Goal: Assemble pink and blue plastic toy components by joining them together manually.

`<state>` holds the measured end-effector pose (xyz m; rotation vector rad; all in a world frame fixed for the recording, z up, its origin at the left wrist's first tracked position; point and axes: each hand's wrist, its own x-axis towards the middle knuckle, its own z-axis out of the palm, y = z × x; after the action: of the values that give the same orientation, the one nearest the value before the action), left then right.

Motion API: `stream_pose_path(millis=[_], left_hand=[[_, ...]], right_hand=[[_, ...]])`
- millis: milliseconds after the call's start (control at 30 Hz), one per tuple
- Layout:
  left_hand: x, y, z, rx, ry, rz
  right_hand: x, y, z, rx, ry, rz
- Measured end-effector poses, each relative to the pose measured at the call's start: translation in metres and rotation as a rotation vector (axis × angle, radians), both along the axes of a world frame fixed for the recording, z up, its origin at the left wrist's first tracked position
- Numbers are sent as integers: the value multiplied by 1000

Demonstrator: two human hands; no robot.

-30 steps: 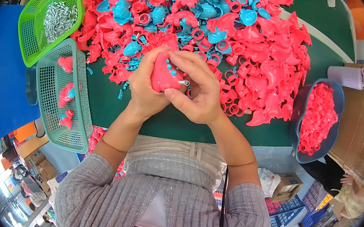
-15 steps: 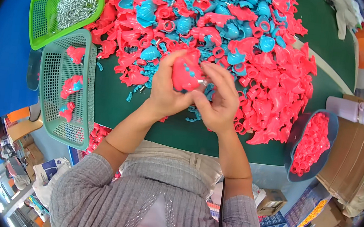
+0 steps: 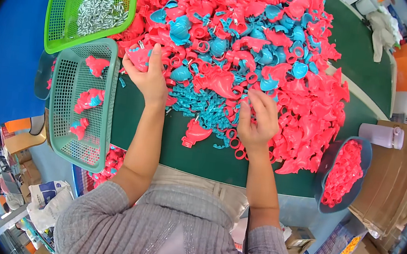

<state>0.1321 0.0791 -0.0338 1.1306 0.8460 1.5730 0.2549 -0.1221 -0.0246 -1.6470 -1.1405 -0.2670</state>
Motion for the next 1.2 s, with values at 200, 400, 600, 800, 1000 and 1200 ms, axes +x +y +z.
stream_pose_path(millis=[200, 400, 600, 800, 1000, 1200], left_hand=[[0, -24, 22, 49, 91, -74], [-39, -44, 14, 30, 49, -221], [-109, -79, -16, -71, 226, -211], [-140, -90, -39, -41, 293, -106], [-139, -80, -60, 47, 367, -17], [-135, -81, -63, 95, 459, -11]], right_hand=[[5, -2, 9, 23, -1, -50], [12, -6, 8, 62, 7, -78], [8, -4, 6, 42, -17, -2], [3, -2, 9, -5, -77, 52], [-9, -2, 5, -150, -123, 99], [-16, -1, -7, -252, -221, 26]])
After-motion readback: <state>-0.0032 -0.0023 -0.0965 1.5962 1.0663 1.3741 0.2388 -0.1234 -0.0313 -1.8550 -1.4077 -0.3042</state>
